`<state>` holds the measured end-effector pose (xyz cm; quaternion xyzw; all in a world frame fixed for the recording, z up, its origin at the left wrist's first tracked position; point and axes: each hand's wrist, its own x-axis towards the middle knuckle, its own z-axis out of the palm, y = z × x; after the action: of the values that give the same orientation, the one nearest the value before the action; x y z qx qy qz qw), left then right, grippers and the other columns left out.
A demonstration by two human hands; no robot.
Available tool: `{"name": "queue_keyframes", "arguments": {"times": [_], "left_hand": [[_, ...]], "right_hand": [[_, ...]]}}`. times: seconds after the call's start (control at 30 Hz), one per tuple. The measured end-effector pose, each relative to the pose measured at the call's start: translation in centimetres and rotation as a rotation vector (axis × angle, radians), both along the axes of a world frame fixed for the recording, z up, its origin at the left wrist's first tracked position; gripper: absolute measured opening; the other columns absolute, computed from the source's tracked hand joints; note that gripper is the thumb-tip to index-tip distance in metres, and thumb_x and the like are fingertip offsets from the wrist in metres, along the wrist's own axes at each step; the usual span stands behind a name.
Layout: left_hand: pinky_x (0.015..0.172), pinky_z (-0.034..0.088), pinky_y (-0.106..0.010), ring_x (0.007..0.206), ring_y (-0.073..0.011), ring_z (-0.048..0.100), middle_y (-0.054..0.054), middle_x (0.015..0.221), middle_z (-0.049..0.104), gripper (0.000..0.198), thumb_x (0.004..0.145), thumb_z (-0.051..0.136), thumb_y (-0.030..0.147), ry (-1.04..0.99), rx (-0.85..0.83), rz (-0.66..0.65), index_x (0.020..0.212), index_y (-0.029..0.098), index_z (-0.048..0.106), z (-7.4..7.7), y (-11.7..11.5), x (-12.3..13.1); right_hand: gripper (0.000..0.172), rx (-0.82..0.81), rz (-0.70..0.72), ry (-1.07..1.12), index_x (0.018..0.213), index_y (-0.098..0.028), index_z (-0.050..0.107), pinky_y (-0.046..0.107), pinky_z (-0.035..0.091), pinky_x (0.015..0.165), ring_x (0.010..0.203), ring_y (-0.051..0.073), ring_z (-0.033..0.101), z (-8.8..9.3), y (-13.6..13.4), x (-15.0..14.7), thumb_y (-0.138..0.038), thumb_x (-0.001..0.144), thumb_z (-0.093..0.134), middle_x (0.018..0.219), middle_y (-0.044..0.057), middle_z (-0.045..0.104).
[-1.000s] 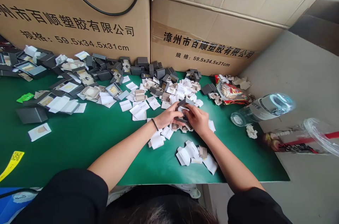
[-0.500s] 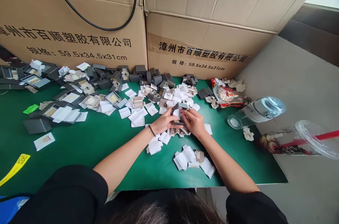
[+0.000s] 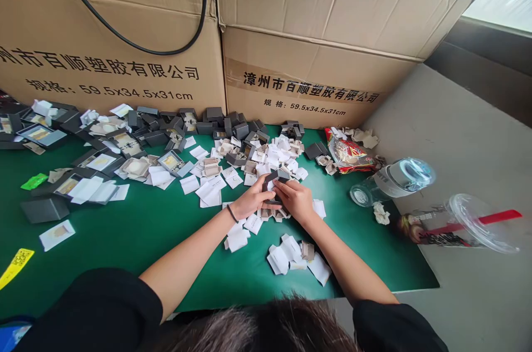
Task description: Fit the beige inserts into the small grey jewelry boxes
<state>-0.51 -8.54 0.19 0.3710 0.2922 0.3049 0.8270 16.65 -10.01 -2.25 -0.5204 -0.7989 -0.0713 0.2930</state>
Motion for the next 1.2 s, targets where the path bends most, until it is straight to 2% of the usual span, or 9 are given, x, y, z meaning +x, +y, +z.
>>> {"name": "queue_keyframes", "arguments": {"times": [0.17, 0.3, 0.47, 0.57, 0.73, 0.8, 0.97, 1.07, 1.2], "left_hand": [[0.089, 0.051, -0.044, 0.070, -0.0046, 0.047, 0.003, 0.084, 0.048, 0.054, 0.075, 0.060, 0.013, -0.030, -0.023, 0.010, 0.124, 0.030, 0.043, 0.1, -0.1, 0.0], [0.091, 0.050, -0.046, 0.082, -0.0089, 0.053, 0.000, 0.099, 0.050, 0.051, 0.076, 0.061, 0.015, -0.041, -0.023, 0.005, 0.122, 0.030, 0.046, -0.1, 0.0, -0.1], [0.090, 0.050, -0.047, 0.095, -0.0149, 0.056, -0.004, 0.113, 0.049, 0.053, 0.076, 0.062, 0.018, -0.045, -0.005, -0.011, 0.125, 0.032, 0.045, -0.3, 0.1, -0.1], [0.090, 0.050, -0.045, 0.094, -0.0143, 0.056, -0.003, 0.109, 0.051, 0.056, 0.077, 0.061, 0.017, -0.050, -0.013, -0.004, 0.127, 0.033, 0.043, -0.5, 0.1, -0.1], [0.092, 0.049, -0.045, 0.086, -0.0099, 0.055, 0.000, 0.099, 0.052, 0.055, 0.078, 0.060, 0.015, -0.078, -0.046, 0.000, 0.127, 0.034, 0.044, -0.8, 0.2, -0.2], [0.092, 0.049, -0.045, 0.087, -0.0104, 0.056, -0.001, 0.100, 0.053, 0.051, 0.080, 0.058, 0.017, -0.104, -0.063, -0.001, 0.126, 0.034, 0.044, -0.8, 0.3, -0.2], [0.087, 0.052, -0.045, 0.084, -0.0114, 0.058, -0.005, 0.110, 0.054, 0.038, 0.089, 0.044, 0.024, -0.145, -0.131, 0.010, 0.126, 0.031, 0.045, -0.7, 0.5, -0.2], [0.084, 0.053, -0.045, 0.076, -0.0100, 0.058, -0.004, 0.100, 0.056, 0.039, 0.090, 0.042, 0.021, -0.138, -0.164, 0.020, 0.127, 0.028, 0.045, -0.6, 0.5, -0.2], [0.084, 0.053, -0.046, 0.075, -0.0116, 0.060, -0.003, 0.086, 0.056, 0.041, 0.088, 0.044, 0.020, -0.162, -0.179, 0.037, 0.129, 0.028, 0.044, -0.9, 0.5, -0.2]], "right_hand": [[0.025, 0.018, 0.007, 0.017, 0.092, -0.021, 0.071, 0.022, 0.032, 0.050, 0.058, 0.011, 0.053, 0.2, -0.2, -0.1, -0.032, 0.091, 0.048, 0.059, 0.001, 0.059], [0.023, 0.078, 0.022, 0.001, 0.088, -0.019, 0.070, 0.023, 0.032, 0.049, 0.057, 0.011, 0.052, 0.5, -0.2, -0.2, -0.029, 0.090, 0.050, 0.058, 0.001, 0.059], [0.021, 0.085, 0.026, -0.103, 0.094, -0.021, 0.068, 0.024, 0.029, 0.047, 0.068, 0.014, 0.055, 0.9, -0.5, -0.3, -0.022, 0.089, 0.048, 0.080, 0.005, 0.067], [0.023, 0.020, 0.047, -0.136, 0.100, -0.021, 0.065, 0.024, 0.035, 0.051, 0.075, 0.014, 0.058, 1.1, -0.6, -0.3, -0.017, 0.089, 0.045, 0.095, 0.006, 0.067], [0.022, -0.041, 0.042, -0.121, 0.101, -0.019, 0.064, 0.022, 0.040, 0.056, 0.076, 0.014, 0.060, 1.3, -0.3, -0.4, -0.017, 0.090, 0.045, 0.097, 0.006, 0.067], [0.023, -0.063, 0.041, -0.120, 0.105, -0.020, 0.062, 0.022, 0.039, 0.055, 0.077, 0.014, 0.060, 1.3, -0.3, -0.5, -0.018, 0.091, 0.044, 0.097, 0.006, 0.067], [0.024, -0.058, 0.034, -0.138, 0.107, -0.023, 0.061, 0.023, 0.034, 0.051, 0.072, 0.013, 0.060, 1.4, -0.1, -0.6, -0.020, 0.091, 0.043, 0.092, 0.004, 0.067], [0.021, -0.063, 0.028, -0.188, 0.102, -0.022, 0.063, 0.025, 0.027, 0.047, 0.064, 0.012, 0.058, 1.9, 0.0, -0.8, -0.024, 0.091, 0.046, 0.084, 0.003, 0.066], [0.021, -0.134, 0.013, -0.310, 0.100, -0.022, 0.062, 0.027, 0.020, 0.046, 0.059, 0.010, 0.056, 2.9, 0.1, -1.1, -0.026, 0.091, 0.043, 0.085, 0.002, 0.066]]}}
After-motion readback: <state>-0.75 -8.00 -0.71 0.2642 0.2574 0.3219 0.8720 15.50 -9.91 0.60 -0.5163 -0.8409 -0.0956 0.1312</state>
